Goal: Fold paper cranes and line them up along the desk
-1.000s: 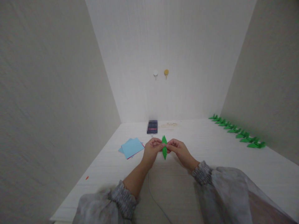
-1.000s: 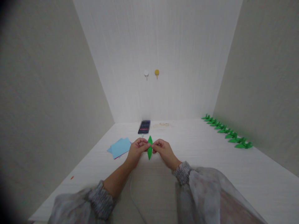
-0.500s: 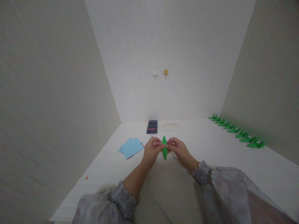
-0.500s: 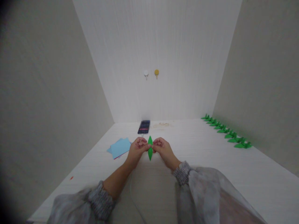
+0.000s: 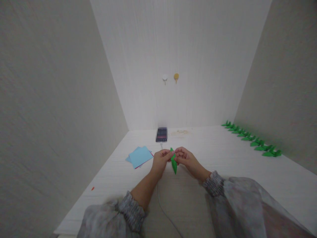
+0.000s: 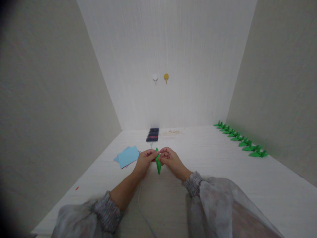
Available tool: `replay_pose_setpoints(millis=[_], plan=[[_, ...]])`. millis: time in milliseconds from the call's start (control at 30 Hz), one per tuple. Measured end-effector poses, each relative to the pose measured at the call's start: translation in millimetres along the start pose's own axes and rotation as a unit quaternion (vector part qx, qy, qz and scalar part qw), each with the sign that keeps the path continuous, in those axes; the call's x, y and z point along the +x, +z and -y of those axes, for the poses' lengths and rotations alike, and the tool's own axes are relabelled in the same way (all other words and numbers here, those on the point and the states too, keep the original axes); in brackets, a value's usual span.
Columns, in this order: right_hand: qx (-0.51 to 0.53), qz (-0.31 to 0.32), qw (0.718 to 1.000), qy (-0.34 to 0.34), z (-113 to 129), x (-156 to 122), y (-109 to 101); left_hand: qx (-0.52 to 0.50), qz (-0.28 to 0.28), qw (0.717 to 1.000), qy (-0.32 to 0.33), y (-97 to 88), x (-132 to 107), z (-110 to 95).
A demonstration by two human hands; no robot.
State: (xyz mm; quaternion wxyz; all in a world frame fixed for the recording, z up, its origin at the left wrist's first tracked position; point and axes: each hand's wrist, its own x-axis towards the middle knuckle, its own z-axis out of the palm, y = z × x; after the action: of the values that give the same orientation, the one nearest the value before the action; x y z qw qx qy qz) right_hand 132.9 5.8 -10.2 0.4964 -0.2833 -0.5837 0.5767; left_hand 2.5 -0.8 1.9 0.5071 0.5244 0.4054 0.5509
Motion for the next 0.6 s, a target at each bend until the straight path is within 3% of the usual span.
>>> replay_pose_setpoints(millis=[267,600], plan=[[-0.092,-0.002,0.996,0.008,-4.3,0.8,-2.7,0.027,-0.019,0.999,0.012,1.2,-2.2,-1.1],[-0.097,0.011,0.994,0.045,-2.6,-2.9,-0.6,0.005,-0.018,1.000,0.014,2.3,-2.7,-1.1]])
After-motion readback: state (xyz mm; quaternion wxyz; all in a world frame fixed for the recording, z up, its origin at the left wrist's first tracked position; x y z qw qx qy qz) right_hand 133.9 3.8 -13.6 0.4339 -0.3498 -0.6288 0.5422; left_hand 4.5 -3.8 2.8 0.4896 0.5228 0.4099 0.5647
